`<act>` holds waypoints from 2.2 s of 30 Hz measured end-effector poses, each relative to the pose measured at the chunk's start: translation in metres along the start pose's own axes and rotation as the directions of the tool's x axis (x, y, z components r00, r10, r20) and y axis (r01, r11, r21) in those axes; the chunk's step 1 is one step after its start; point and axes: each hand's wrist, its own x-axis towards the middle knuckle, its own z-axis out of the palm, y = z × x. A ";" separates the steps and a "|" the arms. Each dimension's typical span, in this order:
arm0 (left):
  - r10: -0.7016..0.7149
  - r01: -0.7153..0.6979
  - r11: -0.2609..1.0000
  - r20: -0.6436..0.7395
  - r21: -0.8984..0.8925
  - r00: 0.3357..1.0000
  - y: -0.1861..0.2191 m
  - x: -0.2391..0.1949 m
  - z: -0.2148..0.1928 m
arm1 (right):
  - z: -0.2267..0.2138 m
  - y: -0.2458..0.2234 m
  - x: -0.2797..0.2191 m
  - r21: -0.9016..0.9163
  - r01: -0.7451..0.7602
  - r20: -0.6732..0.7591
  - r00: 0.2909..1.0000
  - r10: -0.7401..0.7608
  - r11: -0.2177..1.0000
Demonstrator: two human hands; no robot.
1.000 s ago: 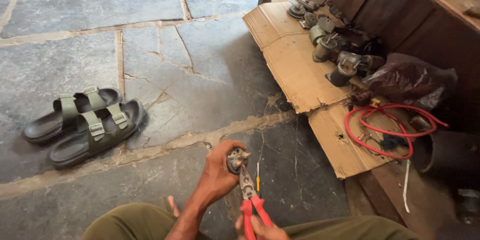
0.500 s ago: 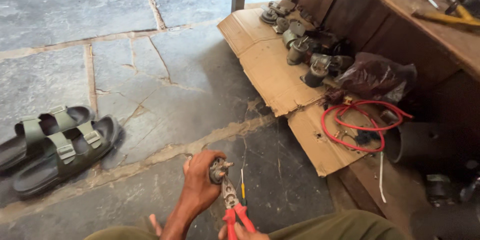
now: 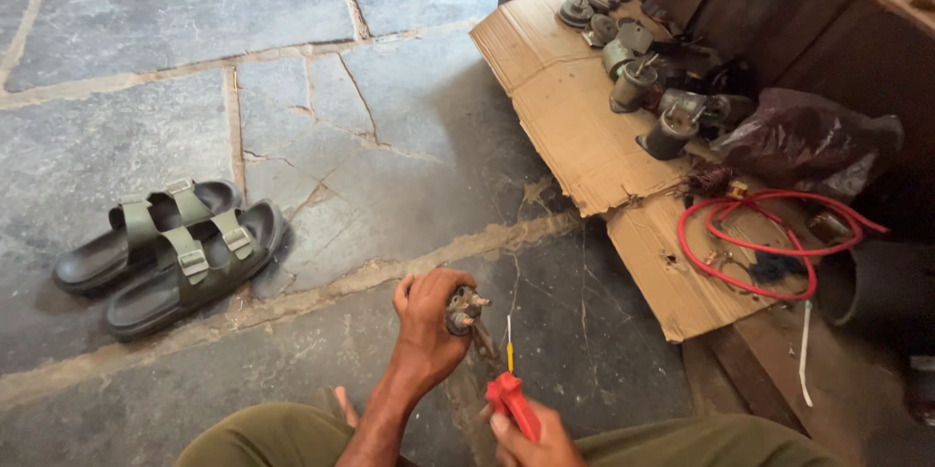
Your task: The person sits on the floor and uses a screwdriver and pliers to disassemble and adjust the internal components of a three-prong electrical plug. They remove the cover, manipulate the wires and screws, and reassemble the plug.
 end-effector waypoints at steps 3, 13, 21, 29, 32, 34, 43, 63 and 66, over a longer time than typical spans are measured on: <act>-0.063 0.059 0.994 -0.031 -0.096 0.998 0.003 -0.004 0.003 | 0.006 0.006 0.000 0.540 -0.435 0.374 0.891 0.257 0.721; 0.072 -0.071 0.997 -0.101 0.018 0.992 0.005 -0.002 -0.003 | -0.006 -0.051 -0.007 -0.638 -0.127 -0.246 0.968 -0.045 0.759; -0.180 0.163 0.955 -0.049 -0.246 0.982 0.020 -0.003 -0.002 | -0.002 -0.040 -0.015 0.518 -0.377 0.469 0.876 0.115 0.768; 0.103 -0.100 0.993 -0.055 0.060 0.993 0.011 0.004 -0.008 | -0.020 -0.052 -0.012 -0.894 -0.011 -0.141 0.956 -0.258 0.448; 0.102 -0.101 0.993 -0.006 0.062 0.995 0.010 -0.005 -0.002 | -0.025 -0.047 -0.019 -0.805 -0.089 -0.208 0.968 -0.138 0.586; 0.041 -0.041 0.999 -0.024 -0.017 0.999 0.010 0.002 -0.001 | -0.024 -0.045 -0.009 -0.697 0.014 -0.163 0.971 -0.178 0.717; -0.187 0.187 0.980 -0.002 -0.073 0.982 0.008 -0.003 0.000 | -0.005 -0.070 -0.014 -0.613 -0.161 -0.118 0.987 0.112 0.773; -0.459 0.535 0.811 0.309 -0.237 0.833 -0.005 0.010 0.008 | -0.023 -0.139 -0.024 -0.813 -0.093 -0.213 0.966 -0.146 0.574; -0.291 0.353 0.844 0.206 -0.405 0.934 -0.002 0.013 0.013 | -0.029 -0.135 -0.016 -0.464 -0.174 -0.218 0.973 0.078 0.869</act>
